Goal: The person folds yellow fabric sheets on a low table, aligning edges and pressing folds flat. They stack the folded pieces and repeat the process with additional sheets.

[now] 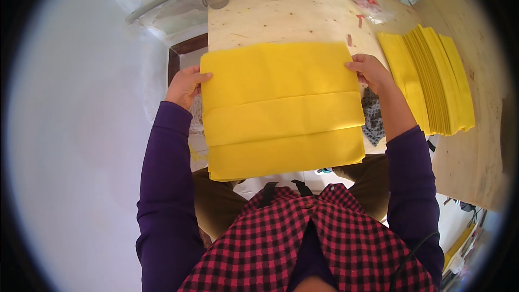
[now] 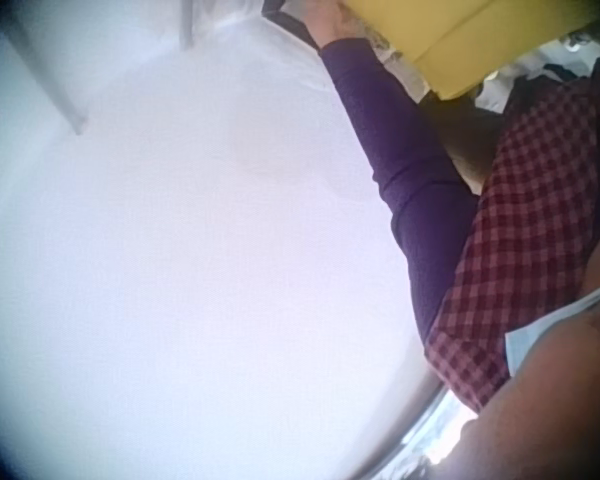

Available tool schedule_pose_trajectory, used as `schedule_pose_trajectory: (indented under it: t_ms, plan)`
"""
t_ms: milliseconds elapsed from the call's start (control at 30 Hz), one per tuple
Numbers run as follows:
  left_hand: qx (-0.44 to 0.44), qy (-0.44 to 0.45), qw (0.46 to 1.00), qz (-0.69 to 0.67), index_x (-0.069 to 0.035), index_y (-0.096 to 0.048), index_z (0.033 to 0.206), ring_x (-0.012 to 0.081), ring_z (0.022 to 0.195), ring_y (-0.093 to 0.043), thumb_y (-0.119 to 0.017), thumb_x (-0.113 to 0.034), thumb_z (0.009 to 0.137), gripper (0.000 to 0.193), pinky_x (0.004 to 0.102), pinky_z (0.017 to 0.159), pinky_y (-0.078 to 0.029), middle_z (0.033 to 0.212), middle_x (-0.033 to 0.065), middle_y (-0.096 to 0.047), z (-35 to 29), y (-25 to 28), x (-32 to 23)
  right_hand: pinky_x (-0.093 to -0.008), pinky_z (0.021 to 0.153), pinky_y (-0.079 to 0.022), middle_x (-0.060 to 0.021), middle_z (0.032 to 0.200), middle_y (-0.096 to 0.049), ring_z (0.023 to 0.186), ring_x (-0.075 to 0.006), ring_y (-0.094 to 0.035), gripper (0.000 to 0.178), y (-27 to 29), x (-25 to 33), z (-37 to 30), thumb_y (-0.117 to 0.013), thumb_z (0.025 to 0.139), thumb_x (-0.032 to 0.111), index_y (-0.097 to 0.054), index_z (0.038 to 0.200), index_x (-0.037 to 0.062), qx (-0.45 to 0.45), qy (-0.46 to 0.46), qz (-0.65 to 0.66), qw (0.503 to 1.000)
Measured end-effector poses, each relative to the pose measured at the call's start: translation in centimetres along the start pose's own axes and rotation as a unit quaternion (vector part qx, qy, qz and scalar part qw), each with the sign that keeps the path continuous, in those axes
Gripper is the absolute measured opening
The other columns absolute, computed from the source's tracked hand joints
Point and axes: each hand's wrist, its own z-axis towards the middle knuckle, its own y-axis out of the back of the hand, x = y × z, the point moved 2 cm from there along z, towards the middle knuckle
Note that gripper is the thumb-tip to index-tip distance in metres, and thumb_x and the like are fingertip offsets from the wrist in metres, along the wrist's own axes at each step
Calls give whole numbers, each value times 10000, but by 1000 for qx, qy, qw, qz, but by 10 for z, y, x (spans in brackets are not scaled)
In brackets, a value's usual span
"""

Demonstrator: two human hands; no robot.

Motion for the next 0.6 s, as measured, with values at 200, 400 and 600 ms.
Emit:
schedule_pose_trajectory:
  t_ms: [200, 400, 600]
  plan:
    - [-19, -74, 996, 54, -5, -636, 1061, 123, 865, -628, -643, -45, 860, 206, 242, 792, -474, 975, 47, -683, -13, 2, -3, -216, 539, -367, 26, 770, -642, 601, -43, -483, 127, -2, 7, -6, -715, 803, 94, -679, 913, 40, -35, 37, -46, 998]
    - [-74, -184, 975, 99, 8, -664, 955, 115, 858, -629, -645, 22, 840, 118, 240, 784, -476, 981, 87, -696, -35, 2, 8, -192, 500, -380, -4, 776, -652, 601, -51, -542, 186, -3, -1, -23, -722, 781, 29, -652, 952, 13, -56, 85, -12, 995]
    - [-75, -183, 980, 17, 25, -676, 912, 153, 869, -658, -627, 52, 834, 96, 259, 807, -513, 994, 133, -703, -54, 0, 15, -204, 633, -500, -61, 852, -687, 721, -94, -634, 154, -6, -27, -33, -705, 797, 5, -641, 937, -7, -52, 157, 78, 983]
